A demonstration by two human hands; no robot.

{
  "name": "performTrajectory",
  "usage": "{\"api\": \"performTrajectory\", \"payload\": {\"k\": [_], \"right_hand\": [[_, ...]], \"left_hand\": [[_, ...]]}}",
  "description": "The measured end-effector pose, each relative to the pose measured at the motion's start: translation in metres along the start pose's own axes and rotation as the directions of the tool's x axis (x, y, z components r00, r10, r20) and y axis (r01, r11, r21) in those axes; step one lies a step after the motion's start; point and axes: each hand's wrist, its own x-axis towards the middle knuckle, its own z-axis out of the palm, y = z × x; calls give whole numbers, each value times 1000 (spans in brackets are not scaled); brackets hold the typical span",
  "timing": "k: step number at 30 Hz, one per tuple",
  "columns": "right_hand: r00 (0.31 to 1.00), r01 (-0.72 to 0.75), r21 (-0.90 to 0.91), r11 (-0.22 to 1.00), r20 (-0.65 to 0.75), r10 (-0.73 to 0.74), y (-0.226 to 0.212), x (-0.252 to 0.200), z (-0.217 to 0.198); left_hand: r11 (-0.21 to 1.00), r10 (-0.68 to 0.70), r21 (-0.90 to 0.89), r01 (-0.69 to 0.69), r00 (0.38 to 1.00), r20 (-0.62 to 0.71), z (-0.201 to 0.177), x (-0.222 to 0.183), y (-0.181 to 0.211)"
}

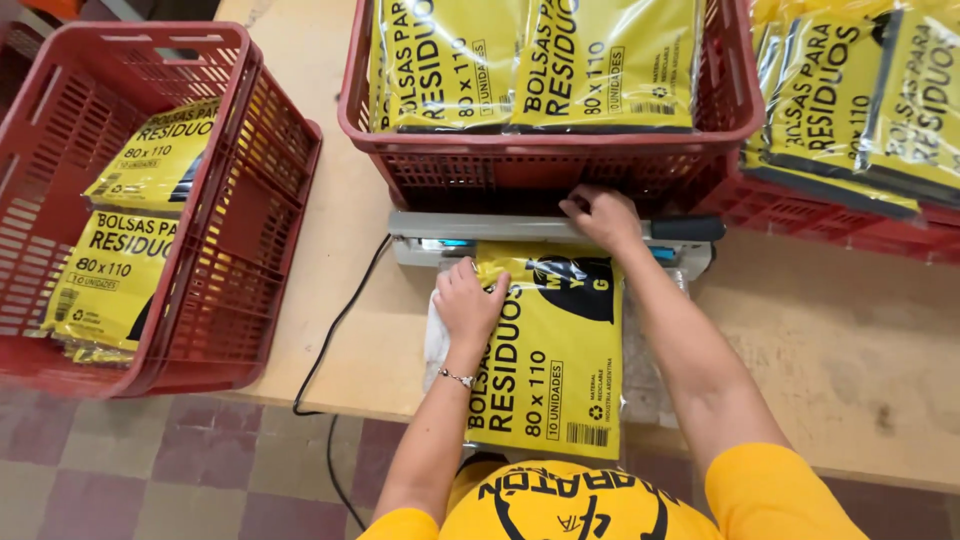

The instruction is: Sealing the ends of plastic bags using a manual heat sealer and placing them into crates.

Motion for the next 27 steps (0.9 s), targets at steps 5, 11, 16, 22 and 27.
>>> {"api": "performTrajectory", "payload": {"k": [5, 11, 16, 22, 27], "right_hand": [[904, 363, 321, 875, -349, -247, -36, -28, -52], [902, 407, 495, 768, -350, -253, -18, -141, -24], [975, -141, 481, 865, -83, 206, 2, -228, 14], [864, -359, 789, 498, 79, 497, -4, -271, 5], [879, -393, 846, 361, 231, 417, 17, -291, 22]], "left_hand": [[1000, 15, 0, -15, 1000, -27, 5, -2, -3], [996, -46, -67, 53, 994, 103, -21, -1, 9], [822, -172, -364, 438, 801, 573, -56, -2, 30], [350, -79, -709, 612, 773, 629, -76, -12, 44], [81, -6, -637, 766, 640, 769, -112, -2, 70]]}}
